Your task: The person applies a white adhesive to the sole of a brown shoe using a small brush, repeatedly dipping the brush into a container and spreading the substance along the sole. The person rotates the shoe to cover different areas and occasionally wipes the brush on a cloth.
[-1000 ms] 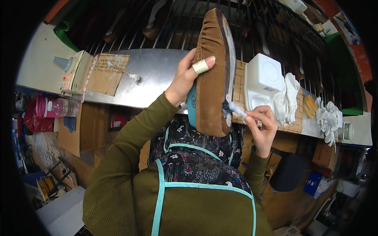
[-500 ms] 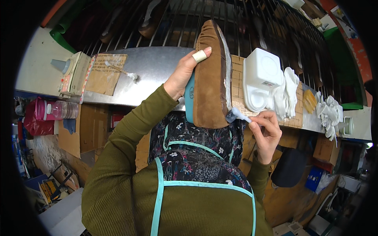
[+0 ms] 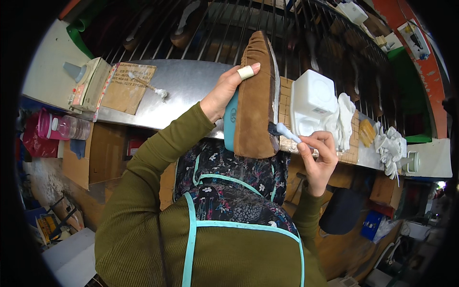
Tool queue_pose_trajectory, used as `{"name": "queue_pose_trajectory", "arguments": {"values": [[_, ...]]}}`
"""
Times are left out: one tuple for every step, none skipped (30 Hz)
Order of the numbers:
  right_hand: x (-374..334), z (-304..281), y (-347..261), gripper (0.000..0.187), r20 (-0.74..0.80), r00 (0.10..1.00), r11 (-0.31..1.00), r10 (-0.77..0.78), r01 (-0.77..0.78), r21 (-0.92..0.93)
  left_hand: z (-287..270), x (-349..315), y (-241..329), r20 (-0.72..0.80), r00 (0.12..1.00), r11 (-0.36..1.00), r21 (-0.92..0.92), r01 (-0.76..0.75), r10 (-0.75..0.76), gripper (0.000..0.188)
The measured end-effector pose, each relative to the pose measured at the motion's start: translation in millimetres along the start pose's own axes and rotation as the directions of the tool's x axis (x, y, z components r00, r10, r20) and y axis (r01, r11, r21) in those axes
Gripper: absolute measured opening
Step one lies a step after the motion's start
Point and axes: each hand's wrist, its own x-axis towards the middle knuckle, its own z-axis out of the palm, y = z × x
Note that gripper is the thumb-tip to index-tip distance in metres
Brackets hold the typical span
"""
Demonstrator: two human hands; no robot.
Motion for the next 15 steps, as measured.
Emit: {"name": "queue_pose_trajectory", "arguments": {"values": [[0.6,-1.2,-0.5,0.016,0.007,1.0,1.0,-0.007,0.007,0.007,0.4,0.9,0.7,0.003,1.0,1.0,-0.02,0.013,-0.012,0.054],[1.4,-2.5,-1.7,0.016,0.011,1.0,1.0,-0.027,0.027,0.002,0.9,1.3,1.3,0.025,0.999,0.998,-0.046,0.036,-0.035,0.052],[3.0,-4.0,-2.9,0.016,0.017,0.999,0.999,-0.049,0.049,-0.004,1.5,2.1,2.3,0.047,0.997,0.996,-0.071,0.058,-0.055,0.051],[4.6,-5.5,-4.7,0.016,0.023,0.997,0.997,-0.071,0.071,-0.009,2.5,2.7,3.8,0.07,0.995,0.992,-0.095,0.08,-0.074,0.05],[5.7,-6.7,-7.6,0.017,0.026,0.998,0.998,-0.062,0.063,-0.004,4.4,2.1,5.5,0.072,0.992,0.991,-0.086,0.107,-0.101,0.049],[8.2,-8.3,-8.9,0.017,0.032,0.996,0.997,-0.08,0.08,-0.01,6.8,0.7,7.6,0.074,0.989,0.988,-0.077,0.131,-0.125,0.048],[10.7,-9.8,-9.7,0.017,0.038,0.995,0.995,-0.097,0.098,-0.015,9.0,-0.2,9.6,0.076,0.986,0.986,-0.067,0.154,-0.149,0.047],[13.5,-11.4,-10.4,0.017,0.044,0.993,0.993,-0.114,0.115,-0.02,10.5,0.3,10.5,0.092,0.983,0.982,-0.09,0.168,-0.159,0.047],[16.1,-12.5,-10.1,0.018,0.049,0.99,0.991,-0.131,0.131,-0.01,10.7,1.7,9.7,0.109,0.98,0.977,-0.111,0.181,-0.169,0.046],[20.4,-14.1,-11.2,0.018,0.068,0.986,0.988,-0.151,0.152,-0.01,10.6,3.9,8.9,0.127,0.976,0.972,-0.131,0.194,-0.178,0.046],[25.3,-16.2,-12.5,0.018,0.087,0.981,0.985,-0.172,0.173,-0.01,10.3,7.1,8.0,0.158,0.963,0.956,-0.161,0.244,-0.219,0.044],[30.4,-16.3,-14.5,0.018,0.111,0.975,0.981,-0.19,0.192,-0.002,9.4,6.5,7.8,0.163,0.959,0.95,-0.171,0.26,-0.233,0.045],[37.7,-16.8,-16.9,0.019,0.153,0.968,0.98,-0.199,0.197,0.026,9.9,5.3,7.2,0.169,0.954,0.944,-0.18,0.276,-0.246,0.046],[45.1,-17.4,-17.9,0.019,0.189,0.959,0.977,-0.211,0.204,0.057,9.8,4.4,6.8,0.175,0.95,0.938,-0.188,0.291,-0.259,0.047],[51.8,-17.0,-18.5,0.018,0.223,0.949,0.974,-0.223,0.208,0.089,8.0,3.0,7.1,0.186,0.938,0.926,-0.19,0.326,-0.292,0.047]]}}
